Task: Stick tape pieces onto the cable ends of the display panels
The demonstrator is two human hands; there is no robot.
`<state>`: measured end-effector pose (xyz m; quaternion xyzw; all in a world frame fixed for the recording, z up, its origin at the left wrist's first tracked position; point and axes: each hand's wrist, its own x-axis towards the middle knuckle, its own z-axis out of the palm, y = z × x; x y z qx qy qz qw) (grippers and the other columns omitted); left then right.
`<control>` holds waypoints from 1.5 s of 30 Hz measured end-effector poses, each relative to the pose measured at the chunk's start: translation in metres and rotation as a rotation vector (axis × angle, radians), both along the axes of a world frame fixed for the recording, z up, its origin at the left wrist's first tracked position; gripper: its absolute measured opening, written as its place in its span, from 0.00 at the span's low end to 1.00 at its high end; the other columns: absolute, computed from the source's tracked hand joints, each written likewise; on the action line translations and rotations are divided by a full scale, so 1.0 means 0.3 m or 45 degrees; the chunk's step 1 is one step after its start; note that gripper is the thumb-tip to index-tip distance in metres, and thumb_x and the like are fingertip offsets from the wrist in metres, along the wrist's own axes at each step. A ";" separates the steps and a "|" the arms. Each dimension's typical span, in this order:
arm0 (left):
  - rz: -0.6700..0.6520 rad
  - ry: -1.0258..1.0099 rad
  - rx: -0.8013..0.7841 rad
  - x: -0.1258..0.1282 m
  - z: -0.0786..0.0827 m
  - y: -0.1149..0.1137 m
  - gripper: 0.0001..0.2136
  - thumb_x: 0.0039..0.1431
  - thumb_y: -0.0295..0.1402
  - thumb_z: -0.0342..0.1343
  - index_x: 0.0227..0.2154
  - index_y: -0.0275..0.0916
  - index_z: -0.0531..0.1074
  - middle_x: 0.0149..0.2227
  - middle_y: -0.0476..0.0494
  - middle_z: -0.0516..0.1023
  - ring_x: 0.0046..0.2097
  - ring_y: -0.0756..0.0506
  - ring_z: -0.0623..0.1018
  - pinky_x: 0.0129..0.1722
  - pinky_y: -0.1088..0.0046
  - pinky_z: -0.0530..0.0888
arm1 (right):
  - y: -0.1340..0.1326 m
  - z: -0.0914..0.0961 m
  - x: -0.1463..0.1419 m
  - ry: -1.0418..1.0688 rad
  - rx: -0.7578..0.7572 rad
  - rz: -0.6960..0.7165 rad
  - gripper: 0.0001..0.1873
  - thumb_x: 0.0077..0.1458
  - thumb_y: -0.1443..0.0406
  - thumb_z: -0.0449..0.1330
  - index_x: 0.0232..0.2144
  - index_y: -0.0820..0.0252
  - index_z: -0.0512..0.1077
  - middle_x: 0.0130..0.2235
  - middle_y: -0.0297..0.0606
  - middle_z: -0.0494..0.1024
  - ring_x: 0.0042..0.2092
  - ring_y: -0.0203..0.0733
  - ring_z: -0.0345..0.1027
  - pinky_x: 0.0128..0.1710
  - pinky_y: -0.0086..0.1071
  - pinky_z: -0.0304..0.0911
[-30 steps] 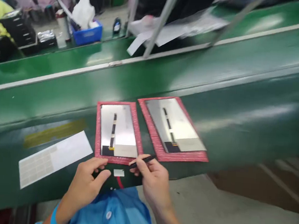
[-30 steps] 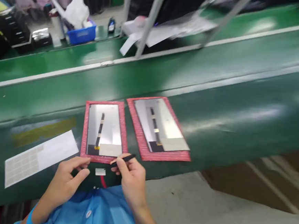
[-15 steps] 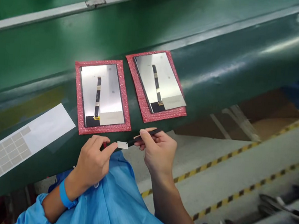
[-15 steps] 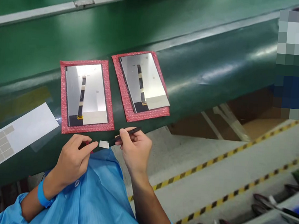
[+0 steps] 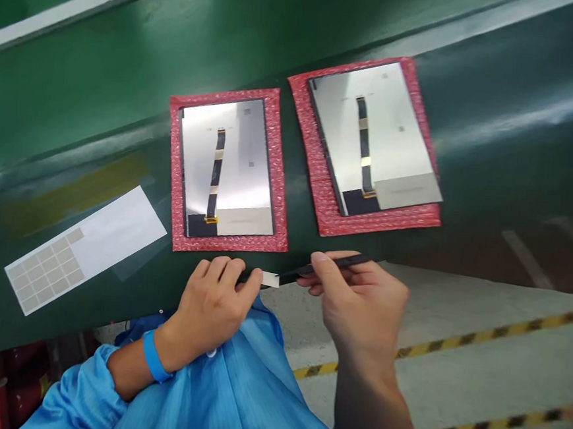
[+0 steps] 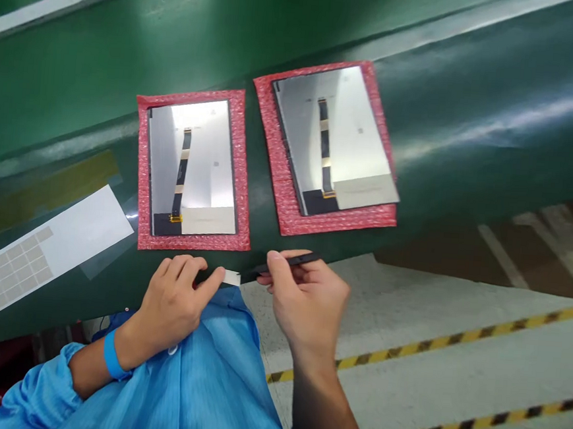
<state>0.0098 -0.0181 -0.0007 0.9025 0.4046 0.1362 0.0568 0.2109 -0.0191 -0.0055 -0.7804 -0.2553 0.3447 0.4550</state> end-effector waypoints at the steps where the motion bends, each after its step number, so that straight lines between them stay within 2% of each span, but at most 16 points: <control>1: 0.003 0.004 0.011 0.001 0.000 -0.003 0.14 0.73 0.24 0.52 0.55 0.38 0.76 0.44 0.42 0.77 0.44 0.42 0.74 0.38 0.63 0.66 | 0.000 0.000 0.005 0.006 -0.020 0.013 0.21 0.46 0.49 0.76 0.29 0.59 0.78 0.22 0.36 0.79 0.22 0.43 0.75 0.20 0.31 0.69; 5: 0.030 0.027 0.013 0.004 -0.002 -0.009 0.13 0.74 0.25 0.54 0.55 0.38 0.76 0.43 0.43 0.77 0.44 0.42 0.74 0.38 0.63 0.65 | -0.010 0.012 0.009 0.011 -0.007 0.071 0.22 0.48 0.48 0.76 0.30 0.58 0.77 0.22 0.35 0.79 0.22 0.43 0.75 0.20 0.31 0.70; 11: 0.029 -0.020 -0.002 0.009 -0.013 -0.018 0.12 0.73 0.25 0.52 0.54 0.37 0.76 0.43 0.42 0.78 0.44 0.41 0.76 0.37 0.64 0.66 | -0.045 0.083 0.003 -0.367 0.342 0.111 0.12 0.58 0.56 0.74 0.34 0.57 0.80 0.30 0.34 0.83 0.27 0.40 0.78 0.29 0.34 0.76; 14: 0.015 -0.095 -0.049 -0.002 0.002 -0.011 0.15 0.73 0.23 0.49 0.55 0.35 0.76 0.46 0.39 0.79 0.45 0.41 0.76 0.38 0.64 0.70 | 0.012 0.108 -0.022 -0.244 0.592 0.143 0.08 0.59 0.59 0.75 0.35 0.55 0.82 0.32 0.33 0.84 0.30 0.43 0.80 0.33 0.39 0.79; 17: 0.104 -0.250 -0.112 -0.035 0.028 0.024 0.16 0.73 0.22 0.49 0.58 0.32 0.75 0.48 0.35 0.80 0.47 0.40 0.77 0.44 0.63 0.75 | 0.138 0.098 -0.080 -0.046 0.698 0.310 0.06 0.60 0.60 0.73 0.35 0.54 0.83 0.32 0.35 0.85 0.32 0.44 0.81 0.34 0.39 0.79; 21: 0.468 -0.325 -0.041 -0.091 0.029 0.100 0.14 0.75 0.27 0.53 0.59 0.32 0.75 0.49 0.32 0.80 0.50 0.38 0.77 0.49 0.59 0.78 | 0.306 0.048 -0.145 0.146 0.601 0.614 0.09 0.61 0.57 0.74 0.34 0.54 0.81 0.33 0.35 0.85 0.33 0.43 0.82 0.34 0.37 0.80; 23: 0.545 -0.298 -0.022 -0.108 0.009 0.127 0.14 0.76 0.29 0.55 0.58 0.32 0.76 0.51 0.31 0.79 0.51 0.37 0.76 0.49 0.57 0.78 | 0.351 0.023 -0.152 0.185 0.536 0.723 0.13 0.61 0.53 0.74 0.34 0.55 0.80 0.33 0.36 0.85 0.34 0.43 0.82 0.33 0.34 0.79; 28: 0.530 -0.327 -0.064 -0.115 -0.029 0.138 0.14 0.73 0.28 0.58 0.57 0.32 0.77 0.51 0.30 0.78 0.51 0.37 0.76 0.48 0.56 0.79 | 0.362 0.018 -0.136 0.180 0.436 0.796 0.13 0.62 0.53 0.73 0.34 0.53 0.80 0.34 0.35 0.85 0.35 0.42 0.81 0.32 0.32 0.78; 34: 0.488 -0.346 -0.078 -0.115 -0.013 0.142 0.15 0.71 0.26 0.60 0.58 0.29 0.76 0.50 0.29 0.77 0.50 0.37 0.76 0.47 0.57 0.78 | 0.356 0.055 -0.136 0.156 0.391 0.803 0.08 0.65 0.58 0.71 0.35 0.53 0.80 0.35 0.34 0.85 0.37 0.42 0.82 0.33 0.33 0.78; 40: 0.486 -0.346 -0.078 -0.110 -0.007 0.149 0.15 0.70 0.24 0.62 0.57 0.29 0.76 0.50 0.30 0.78 0.50 0.37 0.76 0.48 0.56 0.78 | 0.371 0.059 -0.132 0.190 0.321 0.850 0.08 0.66 0.56 0.70 0.37 0.52 0.80 0.36 0.35 0.85 0.41 0.45 0.84 0.36 0.36 0.79; 45: 0.497 -0.348 -0.096 -0.109 -0.009 0.145 0.15 0.70 0.25 0.61 0.58 0.30 0.76 0.50 0.30 0.78 0.50 0.37 0.76 0.48 0.56 0.78 | 0.380 0.058 -0.137 0.179 0.292 0.836 0.09 0.65 0.56 0.71 0.37 0.52 0.81 0.36 0.34 0.85 0.41 0.42 0.83 0.36 0.32 0.79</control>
